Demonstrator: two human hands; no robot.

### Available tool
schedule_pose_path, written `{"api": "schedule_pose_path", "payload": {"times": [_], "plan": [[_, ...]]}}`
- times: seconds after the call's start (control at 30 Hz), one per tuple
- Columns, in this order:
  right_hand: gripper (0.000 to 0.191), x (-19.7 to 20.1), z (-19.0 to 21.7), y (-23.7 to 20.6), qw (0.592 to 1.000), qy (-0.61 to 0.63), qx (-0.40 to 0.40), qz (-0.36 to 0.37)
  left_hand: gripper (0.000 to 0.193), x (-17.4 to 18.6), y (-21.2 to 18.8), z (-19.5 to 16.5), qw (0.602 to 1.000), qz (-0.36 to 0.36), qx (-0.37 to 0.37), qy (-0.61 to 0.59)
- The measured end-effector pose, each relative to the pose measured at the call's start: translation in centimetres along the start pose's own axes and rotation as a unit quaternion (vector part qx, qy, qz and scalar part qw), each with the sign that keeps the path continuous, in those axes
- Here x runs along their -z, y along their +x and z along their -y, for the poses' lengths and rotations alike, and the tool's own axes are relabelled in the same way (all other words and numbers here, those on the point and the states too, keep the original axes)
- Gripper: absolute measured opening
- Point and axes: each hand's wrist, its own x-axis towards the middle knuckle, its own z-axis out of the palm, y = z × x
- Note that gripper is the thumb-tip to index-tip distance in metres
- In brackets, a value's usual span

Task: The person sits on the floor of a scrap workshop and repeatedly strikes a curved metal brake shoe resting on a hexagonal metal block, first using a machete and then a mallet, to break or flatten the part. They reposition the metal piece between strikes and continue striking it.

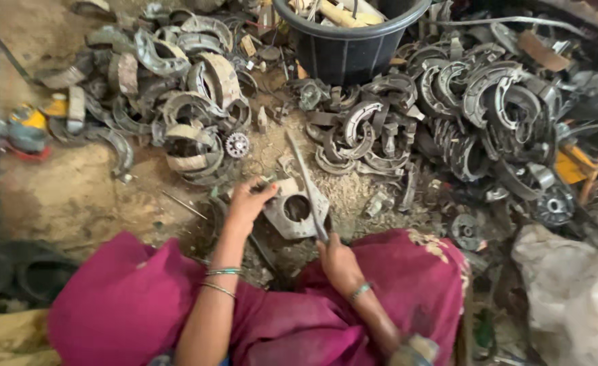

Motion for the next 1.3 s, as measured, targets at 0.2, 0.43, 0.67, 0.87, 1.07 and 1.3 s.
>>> {"api": "schedule_pose_path", "payload": {"times": [0.2, 0.43, 0.67, 0.87, 1.07, 1.3], "plan": [[0.017, 7.1, 4.4, 1.3, 0.960, 0.186, -0.208, -0.021, 0.022, -0.2, -0.5, -0.4, 0.996, 0.005, -0.076, 0.043], [0.023, 6.2, 2.7, 0.7, 0.920, 0.349, -0.007, -0.179, 0.018, -0.4, 0.5, 0.8, 0.997, 0.032, -0.047, -0.046], [0.049, 0.9, -0.1, 0.2, 0.995, -0.009, -0.095, 0.042, 0.010, -0.7, 0.0, -0.6, 0.999, -0.003, -0.024, -0.041], [0.027, 11.6, 4.6, 2.5, 0.933, 0.255, 0.081, -0.240, 0.021, 0.0, 0.4, 1.0, 0.998, 0.025, -0.052, -0.015], [0.026, 5.0, 2.8, 2.9, 0.955, 0.261, -0.057, -0.132, 0.021, -0.5, 0.1, 0.2, 0.998, 0.029, -0.041, -0.026], [0.029, 2.4, 2.3, 3.0, 0.995, 0.012, -0.098, 0.007, 0.015, -0.8, -1.7, -2.0, 0.995, 0.005, -0.004, 0.095]]}}
